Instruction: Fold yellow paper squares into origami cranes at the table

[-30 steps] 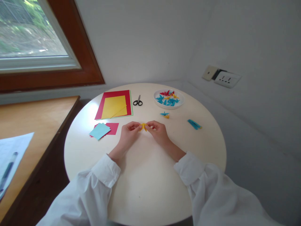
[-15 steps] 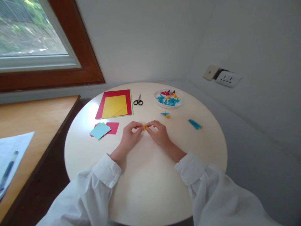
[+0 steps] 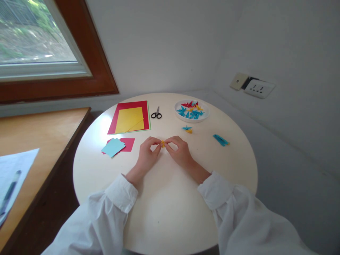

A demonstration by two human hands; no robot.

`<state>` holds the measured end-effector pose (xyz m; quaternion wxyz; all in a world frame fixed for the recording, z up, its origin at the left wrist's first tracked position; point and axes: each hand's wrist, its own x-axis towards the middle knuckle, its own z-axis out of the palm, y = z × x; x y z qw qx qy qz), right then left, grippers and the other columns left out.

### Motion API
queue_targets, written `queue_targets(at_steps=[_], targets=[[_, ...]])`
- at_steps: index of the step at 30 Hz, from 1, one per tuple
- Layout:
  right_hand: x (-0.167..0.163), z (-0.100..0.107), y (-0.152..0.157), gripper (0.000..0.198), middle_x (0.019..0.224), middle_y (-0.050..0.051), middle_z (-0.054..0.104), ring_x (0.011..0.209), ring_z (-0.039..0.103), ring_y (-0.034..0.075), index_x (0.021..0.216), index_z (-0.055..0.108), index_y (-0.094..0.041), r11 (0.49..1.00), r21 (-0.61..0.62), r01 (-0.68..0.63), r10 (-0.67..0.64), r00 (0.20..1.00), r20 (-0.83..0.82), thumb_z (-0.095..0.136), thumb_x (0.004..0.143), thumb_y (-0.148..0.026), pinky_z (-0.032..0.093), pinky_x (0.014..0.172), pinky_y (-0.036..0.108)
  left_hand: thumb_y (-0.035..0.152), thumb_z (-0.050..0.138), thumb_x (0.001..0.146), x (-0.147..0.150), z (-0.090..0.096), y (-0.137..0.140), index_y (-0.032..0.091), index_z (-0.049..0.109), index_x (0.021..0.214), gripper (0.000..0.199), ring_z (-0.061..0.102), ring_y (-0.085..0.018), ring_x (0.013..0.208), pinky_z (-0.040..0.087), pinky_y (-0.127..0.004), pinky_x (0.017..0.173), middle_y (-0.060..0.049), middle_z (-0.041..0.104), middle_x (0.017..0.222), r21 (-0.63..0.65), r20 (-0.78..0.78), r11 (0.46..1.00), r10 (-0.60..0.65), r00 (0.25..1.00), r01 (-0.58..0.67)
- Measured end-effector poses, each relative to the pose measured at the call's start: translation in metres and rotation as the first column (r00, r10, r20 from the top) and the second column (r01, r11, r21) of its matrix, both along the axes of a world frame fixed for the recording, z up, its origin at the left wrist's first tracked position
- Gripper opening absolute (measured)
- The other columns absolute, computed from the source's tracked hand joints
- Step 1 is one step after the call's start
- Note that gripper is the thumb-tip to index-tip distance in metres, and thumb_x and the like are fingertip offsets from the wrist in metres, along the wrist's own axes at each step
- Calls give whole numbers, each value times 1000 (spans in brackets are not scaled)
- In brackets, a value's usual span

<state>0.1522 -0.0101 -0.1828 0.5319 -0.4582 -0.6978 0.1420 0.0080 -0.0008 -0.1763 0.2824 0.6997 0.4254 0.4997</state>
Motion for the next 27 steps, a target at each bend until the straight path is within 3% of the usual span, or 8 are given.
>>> queue_targets(at_steps=[11,17,23,27], targets=[[-3,0,-2,6,78,4,69,74,62,17,79,63,-20,994,105,-25,22,999,31,57,79,-19,49,70,32,15,56,74,-1,-2,2,18,58,71,5,54,-14,70,44,-28,66,-1,59,73,39,-31,999,37,999,-36],[-2,-3,0,6,78,3,69,75,62,16,78,63,-21,996,76,-49,51,999,-17,57,79,-18,49,71,31,20,58,76,-2,-3,3,18,59,73,4,56,-14,72,46,-28,68,-2,61,75,38,-29,999,34,999,-33],[-1,-4,1,10,81,5,70,78,62,17,81,65,-19,999,-35,-33,30,996,-80,56,80,-20,48,69,30,33,66,72,-2,-6,8,17,64,94,27,61,-19,90,48,-35,82,-9,66,99,-143,96,990,26,995,-12],[-1,-3,1,11,83,5,71,79,63,17,80,67,-19,994,-105,-38,23,990,-140,56,79,-22,46,67,29,36,66,72,-3,-5,11,16,66,84,23,62,-19,83,48,-34,78,-8,68,89,-203,141,976,-52,989,81]])
